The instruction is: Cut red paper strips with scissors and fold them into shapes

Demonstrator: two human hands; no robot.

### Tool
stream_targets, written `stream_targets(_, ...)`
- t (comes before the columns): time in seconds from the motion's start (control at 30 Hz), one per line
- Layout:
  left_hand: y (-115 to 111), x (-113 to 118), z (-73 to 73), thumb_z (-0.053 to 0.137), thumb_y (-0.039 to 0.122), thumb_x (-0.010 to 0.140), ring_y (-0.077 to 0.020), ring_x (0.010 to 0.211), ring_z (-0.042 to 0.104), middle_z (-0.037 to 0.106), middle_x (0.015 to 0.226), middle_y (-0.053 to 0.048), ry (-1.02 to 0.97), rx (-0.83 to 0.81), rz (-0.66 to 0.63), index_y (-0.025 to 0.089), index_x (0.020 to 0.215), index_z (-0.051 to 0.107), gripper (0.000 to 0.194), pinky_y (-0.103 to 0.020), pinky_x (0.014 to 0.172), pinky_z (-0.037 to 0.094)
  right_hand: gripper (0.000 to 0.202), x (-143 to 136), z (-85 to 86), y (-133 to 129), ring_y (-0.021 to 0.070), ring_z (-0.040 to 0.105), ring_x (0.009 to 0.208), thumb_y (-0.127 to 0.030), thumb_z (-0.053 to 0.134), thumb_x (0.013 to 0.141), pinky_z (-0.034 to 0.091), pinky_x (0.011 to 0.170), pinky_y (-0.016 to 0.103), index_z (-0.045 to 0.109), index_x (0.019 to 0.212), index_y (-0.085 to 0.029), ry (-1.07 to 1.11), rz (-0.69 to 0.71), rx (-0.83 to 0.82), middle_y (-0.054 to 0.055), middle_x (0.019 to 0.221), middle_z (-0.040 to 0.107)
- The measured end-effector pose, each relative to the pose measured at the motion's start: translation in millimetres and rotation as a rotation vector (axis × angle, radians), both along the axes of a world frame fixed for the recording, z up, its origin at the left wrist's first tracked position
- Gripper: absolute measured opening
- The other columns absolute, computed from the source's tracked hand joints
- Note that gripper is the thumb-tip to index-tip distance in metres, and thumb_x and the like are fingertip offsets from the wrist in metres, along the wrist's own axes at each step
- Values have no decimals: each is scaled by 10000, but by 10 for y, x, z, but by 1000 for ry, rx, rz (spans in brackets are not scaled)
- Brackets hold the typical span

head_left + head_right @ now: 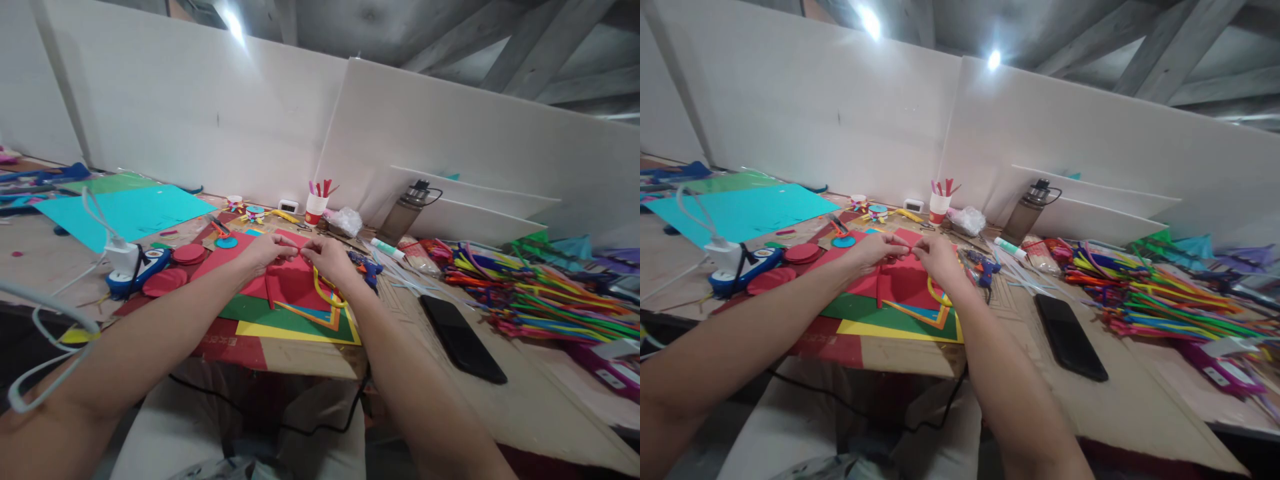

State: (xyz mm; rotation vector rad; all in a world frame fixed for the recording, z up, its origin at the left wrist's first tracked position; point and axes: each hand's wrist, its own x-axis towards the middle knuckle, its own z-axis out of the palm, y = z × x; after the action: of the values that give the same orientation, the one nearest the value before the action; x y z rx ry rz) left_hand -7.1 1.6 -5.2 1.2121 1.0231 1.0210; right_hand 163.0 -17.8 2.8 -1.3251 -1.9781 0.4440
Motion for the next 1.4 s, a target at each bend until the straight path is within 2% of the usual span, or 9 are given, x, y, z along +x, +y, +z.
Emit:
stream_targets(0.17,15,2,5,787,156,666,-105,592,617,676,667,-59,-156,-69,-5,117,712,662,139,-212,540,410,155,-8,-39,28,120,563,561,-189,565,842,410,583,236,647,710,-175,112,4,1,2,634,668)
stream_targets(0.33,-25,18,47,779,131,676,-108,580,626,694,658,-84,-172,-113,-30,98,706,662,125,-201,520,398,102,-51,-80,43,130,593,572,-171,559,835,441,598,243,660,819,-173,186,16,-42,3,651,673)
stream_targets(0.43,-41,26,57,767,117,687,-118,581,640,709,663,-94,-156,-115,-30,102,701,663,106,-199,520,413,124,-66,-75,22,139,599,602,-161,566,827,439,610,250,686,856,-178,145,-25,7,7,667,674)
stream_targets(0.63,-19,30,13,742,91,704,-122,576,651,712,655,-103,-149,-103,-28,92,707,673,69,-198,527,424,101,-64,-51,-6,153,583,674,-145,634,794,434,679,274,702,735,-191,24,-73,177,21,711,670)
stream_targets(0.83,-33,23,14,698,101,752,-148,655,696,742,759,-123,-169,-118,-28,102,739,662,38,-220,591,484,105,-55,-77,7,183,588,768,-120,658,797,444,747,305,740,824,-179,-59,-101,273,53,793,645)
stream_targets(0.97,-27,24,17,633,79,782,-163,673,716,743,757,-112,-187,-130,-8,110,737,641,55,-233,616,515,142,-53,-106,8,199,590,827,-115,618,828,455,782,317,737,860,-187,-109,-66,335,69,857,633)
stream_targets(1.1,-4,21,16,604,55,771,-171,668,723,734,722,-112,-197,-143,-5,110,743,634,68,-220,596,511,162,-61,-117,-1,211,588,881,-119,581,860,461,817,325,728,870,-187,-181,-44,380,79,904,645)
stream_targets(1.23,-5,12,40,584,50,761,-163,635,713,713,655,-91,-202,-153,29,117,717,626,91,-210,561,490,145,-64,-111,0,231,589,933,-189,589,898,465,846,335,727,934,-165,-251,-20,430,101,942,657)
stream_targets(1.4,0,3,53,597,53,737,-148,604,699,698,628,-78,-168,-147,41,119,682,608,86,-166,453,347,116,-47,-108,26,228,599,938,-192,661,858,472,858,337,719,956,-171,-265,16,416,98,953,661)
